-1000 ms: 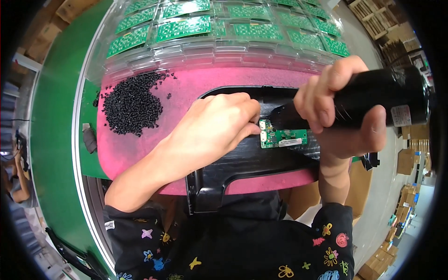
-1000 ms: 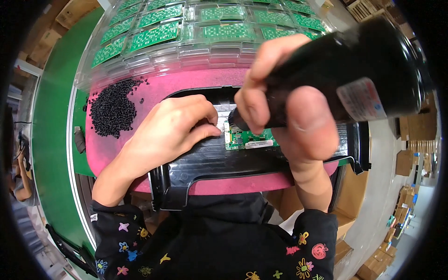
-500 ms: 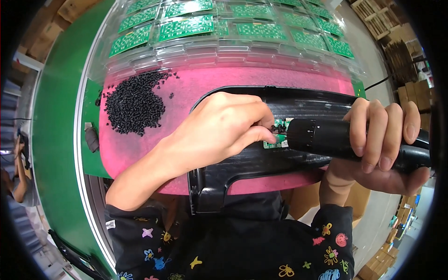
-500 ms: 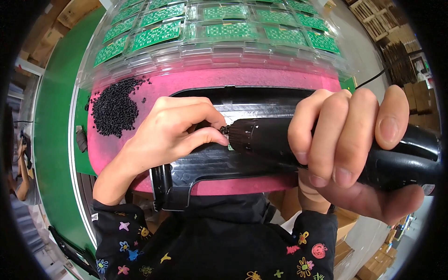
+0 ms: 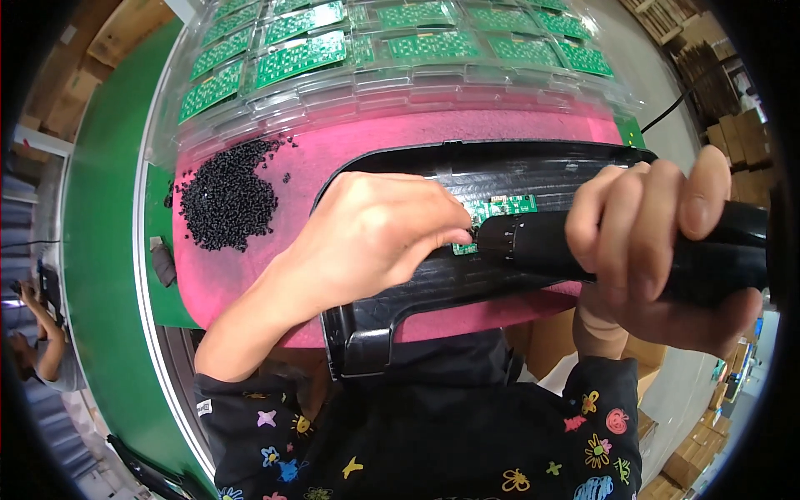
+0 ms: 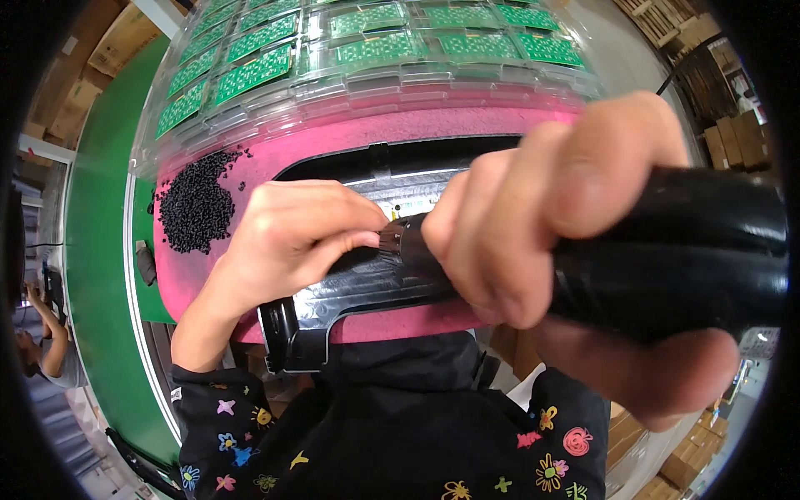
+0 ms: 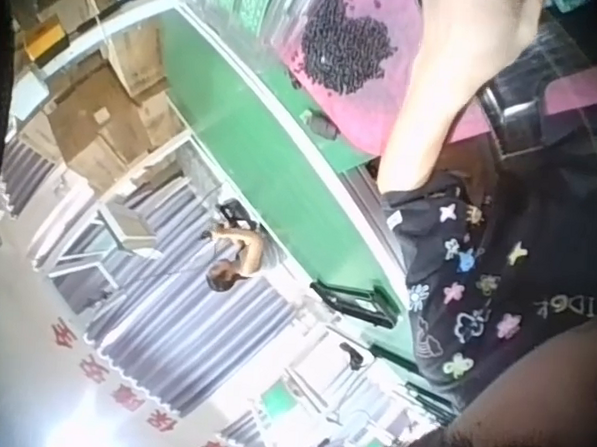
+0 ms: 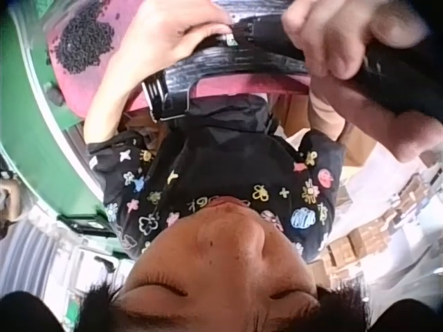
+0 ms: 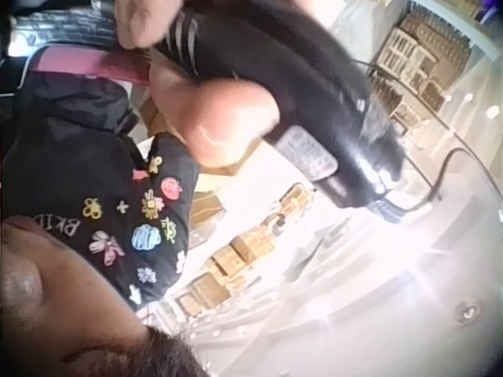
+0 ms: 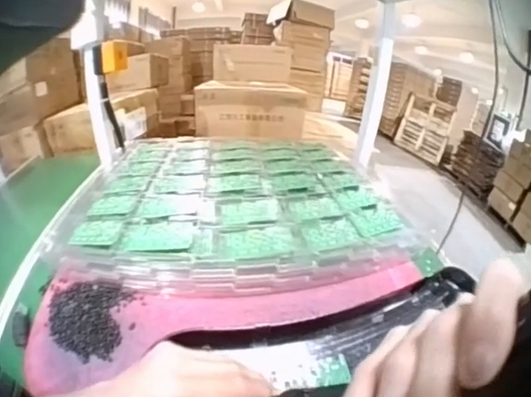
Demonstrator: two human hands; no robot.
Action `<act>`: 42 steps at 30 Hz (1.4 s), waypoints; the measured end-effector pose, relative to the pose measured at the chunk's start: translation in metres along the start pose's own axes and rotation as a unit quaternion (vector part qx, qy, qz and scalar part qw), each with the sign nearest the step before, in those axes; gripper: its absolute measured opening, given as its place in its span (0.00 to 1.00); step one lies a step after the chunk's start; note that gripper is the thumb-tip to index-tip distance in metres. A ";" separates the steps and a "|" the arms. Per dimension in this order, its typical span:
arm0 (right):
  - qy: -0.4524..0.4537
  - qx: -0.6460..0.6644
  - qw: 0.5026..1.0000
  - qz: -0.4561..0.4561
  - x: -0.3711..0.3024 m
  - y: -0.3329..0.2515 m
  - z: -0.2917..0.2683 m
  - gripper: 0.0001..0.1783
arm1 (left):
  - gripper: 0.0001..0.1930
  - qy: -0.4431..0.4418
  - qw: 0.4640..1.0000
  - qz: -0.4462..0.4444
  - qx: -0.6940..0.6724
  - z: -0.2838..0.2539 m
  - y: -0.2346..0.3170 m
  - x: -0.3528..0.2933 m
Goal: Assembling circuit boards into plastic housings and securing them with screws using an electric screwdriver.
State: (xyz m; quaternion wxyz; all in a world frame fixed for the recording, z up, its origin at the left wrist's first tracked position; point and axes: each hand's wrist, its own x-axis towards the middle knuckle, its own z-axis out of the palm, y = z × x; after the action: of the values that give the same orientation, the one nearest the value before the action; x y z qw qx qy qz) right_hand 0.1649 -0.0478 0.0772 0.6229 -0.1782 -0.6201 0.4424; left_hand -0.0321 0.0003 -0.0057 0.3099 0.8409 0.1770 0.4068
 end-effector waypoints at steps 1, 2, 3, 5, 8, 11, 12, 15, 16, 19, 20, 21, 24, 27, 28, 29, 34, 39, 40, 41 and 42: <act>-0.001 0.002 1.000 0.011 0.000 0.003 -0.001 0.28 | 0.07 -0.013 1.000 0.003 0.023 0.003 0.000 -0.001; -0.002 0.004 1.000 0.022 -0.001 0.007 -0.002 0.28 | 0.08 -0.026 0.999 0.005 0.047 0.004 -0.002 -0.002; -0.003 0.006 0.999 0.034 -0.002 0.011 -0.004 0.29 | 0.08 -0.026 0.999 0.003 0.046 0.004 -0.004 -0.003; -0.009 0.008 0.999 0.051 -0.005 0.014 -0.003 0.30 | 0.09 -0.025 0.998 0.005 0.058 0.003 -0.004 -0.005; 0.018 -0.007 0.996 0.091 -0.010 0.016 0.003 0.31 | 0.09 -0.014 0.995 -0.017 0.099 -0.004 -0.003 -0.005; 0.061 -0.036 0.989 0.131 -0.013 0.014 0.009 0.31 | 0.06 0.025 0.994 -0.064 0.086 -0.007 -0.005 -0.003; 0.058 -0.036 0.989 0.133 -0.014 0.014 0.011 0.31 | 0.06 0.028 0.994 -0.066 0.085 -0.005 -0.006 -0.003; 0.079 -0.055 0.985 0.144 -0.012 0.021 0.017 0.31 | 0.05 0.023 0.993 -0.081 0.083 -0.003 -0.008 -0.008; 0.068 -0.062 0.986 0.137 -0.012 0.022 0.016 0.32 | 0.05 0.015 0.994 -0.072 0.085 -0.002 -0.008 -0.007; -0.025 0.002 0.995 0.096 -0.009 0.031 0.012 0.36 | 0.07 -0.004 0.994 -0.061 0.090 0.000 -0.009 -0.007; -0.026 0.001 0.995 0.098 -0.009 0.030 0.012 0.36 | 0.07 -0.011 0.993 -0.058 0.102 0.000 -0.009 -0.008; -0.026 -0.015 0.993 0.115 -0.008 0.029 0.012 0.36 | 0.07 -0.017 0.992 -0.053 0.113 0.001 -0.010 -0.008; -0.022 -0.063 0.984 0.166 -0.006 0.021 0.012 0.36 | 0.06 -0.017 0.992 -0.053 0.113 0.001 -0.007 -0.007; -0.023 -0.103 0.971 0.214 -0.007 0.020 0.013 0.36 | 0.06 -0.039 0.990 -0.068 0.116 -0.001 -0.007 -0.011; -0.019 -0.120 0.966 0.228 -0.008 0.018 0.014 0.36 | 0.06 -0.041 0.990 -0.064 0.116 -0.001 -0.007 -0.011; -0.016 -0.121 0.967 0.226 -0.009 0.017 0.016 0.36 | 0.06 -0.058 0.988 -0.064 0.128 -0.001 -0.006 -0.011; -0.022 0.014 0.999 0.045 -0.014 0.022 0.004 0.32 | 0.07 -0.098 0.985 -0.048 0.130 0.000 -0.003 -0.008; 0.001 0.082 0.995 -0.057 -0.007 0.013 -0.003 0.28 | 0.08 -0.029 0.998 -0.008 0.053 0.002 -0.005 -0.008; 0.004 0.078 0.995 -0.059 -0.007 0.014 -0.004 0.28 | 0.08 -0.033 0.998 -0.004 0.050 0.004 -0.005 -0.006; 0.005 0.086 0.994 -0.071 -0.007 0.015 -0.004 0.28 | 0.08 -0.029 0.998 -0.003 0.047 0.004 -0.005 -0.004; 0.006 0.092 0.992 -0.083 -0.008 0.016 -0.005 0.28 | 0.09 -0.025 0.999 -0.002 0.044 0.004 -0.005 -0.003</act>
State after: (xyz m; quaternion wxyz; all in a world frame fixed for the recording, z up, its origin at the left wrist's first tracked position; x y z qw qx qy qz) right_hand 0.1654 -0.0436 0.0591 0.6750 -0.0705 -0.5853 0.4436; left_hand -0.0310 0.0010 -0.0123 0.2778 0.8631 0.1890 0.3771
